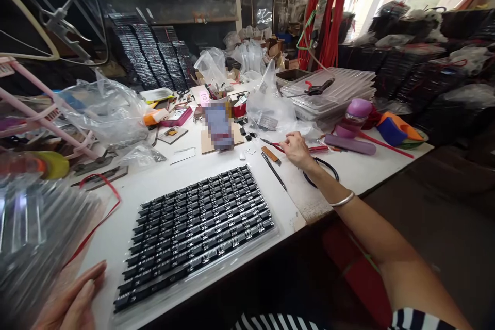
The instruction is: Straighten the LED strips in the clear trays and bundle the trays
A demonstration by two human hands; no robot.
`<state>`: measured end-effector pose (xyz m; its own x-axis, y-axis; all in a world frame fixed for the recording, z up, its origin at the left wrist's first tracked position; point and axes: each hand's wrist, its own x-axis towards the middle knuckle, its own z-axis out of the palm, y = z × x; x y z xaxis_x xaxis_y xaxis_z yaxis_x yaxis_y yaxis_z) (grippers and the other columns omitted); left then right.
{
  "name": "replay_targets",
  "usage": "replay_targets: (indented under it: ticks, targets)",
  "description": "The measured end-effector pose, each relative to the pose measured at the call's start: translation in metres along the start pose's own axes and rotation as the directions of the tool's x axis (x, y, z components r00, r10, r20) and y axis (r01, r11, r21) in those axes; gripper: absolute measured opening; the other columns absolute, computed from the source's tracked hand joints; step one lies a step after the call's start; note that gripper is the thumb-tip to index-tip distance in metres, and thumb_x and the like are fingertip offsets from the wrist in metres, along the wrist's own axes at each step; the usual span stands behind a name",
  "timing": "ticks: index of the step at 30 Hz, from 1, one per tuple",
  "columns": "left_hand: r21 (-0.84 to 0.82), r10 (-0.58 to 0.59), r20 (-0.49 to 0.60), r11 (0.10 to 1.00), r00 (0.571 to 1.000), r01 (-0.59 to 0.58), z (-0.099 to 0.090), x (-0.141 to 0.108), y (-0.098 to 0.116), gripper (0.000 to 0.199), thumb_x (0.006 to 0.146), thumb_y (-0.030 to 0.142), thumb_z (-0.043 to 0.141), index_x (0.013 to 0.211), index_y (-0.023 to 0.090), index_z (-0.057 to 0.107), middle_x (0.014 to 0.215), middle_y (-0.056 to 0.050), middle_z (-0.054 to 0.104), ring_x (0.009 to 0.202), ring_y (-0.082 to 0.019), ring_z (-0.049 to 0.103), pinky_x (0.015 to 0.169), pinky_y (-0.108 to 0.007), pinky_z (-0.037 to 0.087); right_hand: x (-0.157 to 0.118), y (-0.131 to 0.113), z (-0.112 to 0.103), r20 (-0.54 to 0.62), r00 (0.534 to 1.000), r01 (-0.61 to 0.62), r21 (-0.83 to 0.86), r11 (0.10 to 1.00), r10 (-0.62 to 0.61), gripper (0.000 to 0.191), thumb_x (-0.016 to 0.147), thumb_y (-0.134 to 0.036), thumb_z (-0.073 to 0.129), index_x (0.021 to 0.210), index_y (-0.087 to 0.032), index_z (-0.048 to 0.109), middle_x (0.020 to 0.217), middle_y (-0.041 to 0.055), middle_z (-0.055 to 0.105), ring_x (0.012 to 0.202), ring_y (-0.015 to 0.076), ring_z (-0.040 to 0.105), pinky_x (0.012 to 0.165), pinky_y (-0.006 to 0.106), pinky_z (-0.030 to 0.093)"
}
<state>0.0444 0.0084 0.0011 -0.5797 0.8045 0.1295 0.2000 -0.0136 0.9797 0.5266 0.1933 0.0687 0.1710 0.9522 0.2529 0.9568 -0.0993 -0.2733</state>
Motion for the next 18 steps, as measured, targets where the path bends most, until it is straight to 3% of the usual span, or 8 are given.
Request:
replay_targets:
  ticks: [6, 11, 14, 18]
  targets:
    - [-0.031, -0.063, -0.063, 0.998, 0.996, 0.062, 0.011, -0.005, 0.021, 0.029, 0.069, 0.039, 0.072, 0.091, 0.021, 0.069, 0.108, -0.002, 0.068, 0.115, -0.027, 0.057, 0.111, -0.045, 0.035, -0.025, -0.045, 0.019, -0.042, 0.989, 0.145, 0.037, 0.989, -0.143, 0.02, 0.085, -0.029, 0.049, 0.079, -0.017, 0.064, 0.131, 0.011, 0.048, 0.119, 0.029, 0.039, 0.092, 0.044, 0.033]
    - [-0.015, -0.006, -0.065, 1.0, 0.998, 0.005, 0.014, -0.004, 0.018, 0.025, 0.074, 0.037, 0.068, 0.091, 0.019, 0.068, 0.107, -0.005, 0.069, 0.113, -0.025, 0.059, 0.107, -0.045, 0.041, -0.024, -0.057, 0.035, 0.087, 0.97, 0.238, -0.111, 0.965, -0.229, 0.017, 0.082, -0.021, 0.051, 0.079, -0.017, 0.067, 0.128, 0.0118, 0.052, 0.125, 0.0339, 0.029, 0.097, 0.053, 0.021]
    - [0.025, 0.016, -0.064, 1.0, 0.998, -0.014, 0.013, -0.005, 0.011, 0.027, 0.076, 0.037, 0.065, 0.094, 0.017, 0.068, 0.108, -0.008, 0.068, 0.11, -0.024, 0.06, 0.103, -0.043, 0.045, -0.025, -0.057, 0.031, 0.094, 0.969, 0.243, -0.16, 0.957, -0.23, 0.019, 0.085, -0.026, 0.051, 0.085, -0.018, 0.068, 0.126, 0.0119, 0.054, 0.124, 0.0333, 0.032, 0.097, 0.054, 0.019]
    - [0.078, 0.056, -0.045, 0.996, 0.997, -0.052, 0.01, -0.008, 0.01, 0.028, 0.079, 0.036, 0.061, 0.098, 0.016, 0.068, 0.107, -0.007, 0.068, 0.107, -0.022, 0.061, 0.101, -0.039, 0.046, -0.052, -0.056, 0.011, -0.042, 0.963, 0.26, -0.131, 0.957, -0.267, 0.024, 0.09, -0.03, 0.047, 0.094, -0.018, 0.067, 0.123, 0.0114, 0.055, 0.122, 0.0329, 0.037, 0.097, 0.055, 0.021]
